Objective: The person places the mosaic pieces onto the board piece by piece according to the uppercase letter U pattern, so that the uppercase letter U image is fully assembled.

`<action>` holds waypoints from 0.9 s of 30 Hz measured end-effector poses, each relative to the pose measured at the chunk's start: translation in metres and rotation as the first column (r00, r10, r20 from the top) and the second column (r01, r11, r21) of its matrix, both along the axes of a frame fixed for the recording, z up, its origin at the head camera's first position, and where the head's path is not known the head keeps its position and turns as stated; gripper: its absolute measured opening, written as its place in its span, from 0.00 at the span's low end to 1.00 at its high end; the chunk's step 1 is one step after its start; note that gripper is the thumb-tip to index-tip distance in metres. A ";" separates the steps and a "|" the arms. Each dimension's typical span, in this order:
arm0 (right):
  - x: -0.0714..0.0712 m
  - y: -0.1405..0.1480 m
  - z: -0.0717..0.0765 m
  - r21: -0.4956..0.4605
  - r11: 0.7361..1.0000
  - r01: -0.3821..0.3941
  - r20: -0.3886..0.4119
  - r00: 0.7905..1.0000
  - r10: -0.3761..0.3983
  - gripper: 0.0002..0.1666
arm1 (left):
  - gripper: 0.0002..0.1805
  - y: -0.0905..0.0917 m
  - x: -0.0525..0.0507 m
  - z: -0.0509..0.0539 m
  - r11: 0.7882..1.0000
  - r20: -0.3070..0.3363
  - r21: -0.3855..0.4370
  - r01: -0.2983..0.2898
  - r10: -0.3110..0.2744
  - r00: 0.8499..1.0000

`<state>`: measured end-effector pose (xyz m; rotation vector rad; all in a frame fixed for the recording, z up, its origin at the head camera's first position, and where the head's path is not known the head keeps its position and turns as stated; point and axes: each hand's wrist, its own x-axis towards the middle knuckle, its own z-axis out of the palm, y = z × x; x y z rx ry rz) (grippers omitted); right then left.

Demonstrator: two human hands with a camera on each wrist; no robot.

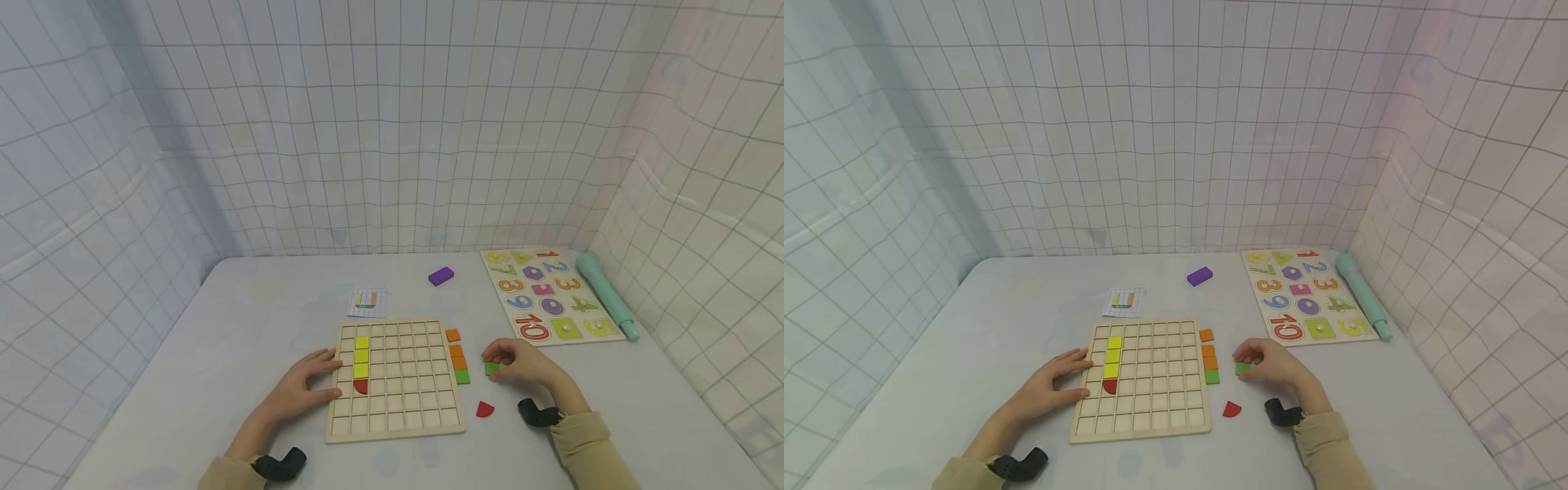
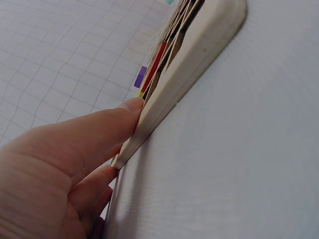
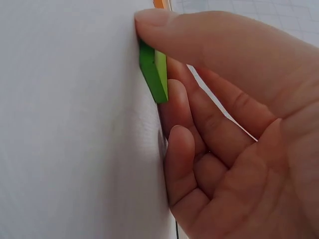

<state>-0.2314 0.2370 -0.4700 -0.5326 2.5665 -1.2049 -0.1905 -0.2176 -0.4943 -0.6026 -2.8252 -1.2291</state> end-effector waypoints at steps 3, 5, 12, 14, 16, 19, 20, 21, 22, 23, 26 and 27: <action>0.001 -0.001 0.001 0.008 1.000 0.007 -0.013 1.000 -0.007 0.16 | 0.30 0.000 0.000 0.000 1.000 -0.001 -0.003 0.000 0.000 1.000; 0.001 -0.002 0.000 0.013 1.000 0.015 -0.021 1.000 -0.014 0.15 | 0.30 0.000 0.000 0.000 1.000 0.000 -0.007 -0.003 0.003 1.000; 0.000 -0.004 -0.006 0.021 0.999 0.046 -0.035 0.998 -0.046 0.15 | 0.30 0.000 0.000 0.000 1.000 0.012 -0.012 -0.010 0.010 1.000; 0.000 -0.006 -0.006 0.010 0.999 0.045 -0.034 0.998 -0.045 0.15 | 0.30 0.000 0.000 0.000 1.000 0.013 -0.012 -0.010 0.010 1.000; 0.001 -0.009 -0.005 0.005 0.999 0.036 -0.038 0.999 -0.036 0.15 | 0.30 0.000 0.000 0.000 1.000 0.013 -0.012 -0.010 0.010 1.000; 0.002 -0.015 -0.002 -0.004 1.000 0.010 -0.056 0.998 -0.010 0.15 | 0.30 0.000 0.000 0.000 1.000 0.013 -0.012 -0.009 0.009 1.000; 0.002 -0.018 -0.001 -0.005 1.000 -0.001 -0.060 0.998 0.000 0.15 | 0.30 0.000 0.000 -0.001 1.000 0.012 -0.011 -0.007 0.007 1.000; 0.003 -0.020 0.001 -0.007 1.000 -0.012 -0.069 0.998 0.011 0.15 | 0.30 0.000 0.000 -0.001 1.000 0.010 -0.011 -0.006 0.006 1.000; 0.003 -0.023 0.002 -0.012 1.000 -0.025 -0.075 0.997 0.024 0.15 | 0.30 -0.001 0.000 -0.001 1.000 0.008 -0.010 -0.004 0.004 1.000; 0.003 -0.025 0.003 -0.011 0.999 -0.038 -0.086 0.996 0.037 0.16 | 0.30 -0.001 0.000 -0.001 1.000 0.007 -0.009 -0.003 0.003 1.000; 0.003 -0.036 0.005 -0.018 0.997 -0.079 -0.109 0.991 0.076 0.17 | 0.30 -0.001 0.000 -0.001 1.000 0.001 -0.008 -0.001 0.001 1.000; 0.003 -0.040 0.006 -0.021 0.995 -0.094 -0.118 0.989 0.091 0.18 | 0.30 -0.001 0.000 -0.001 1.000 0.000 -0.007 -0.002 0.002 1.000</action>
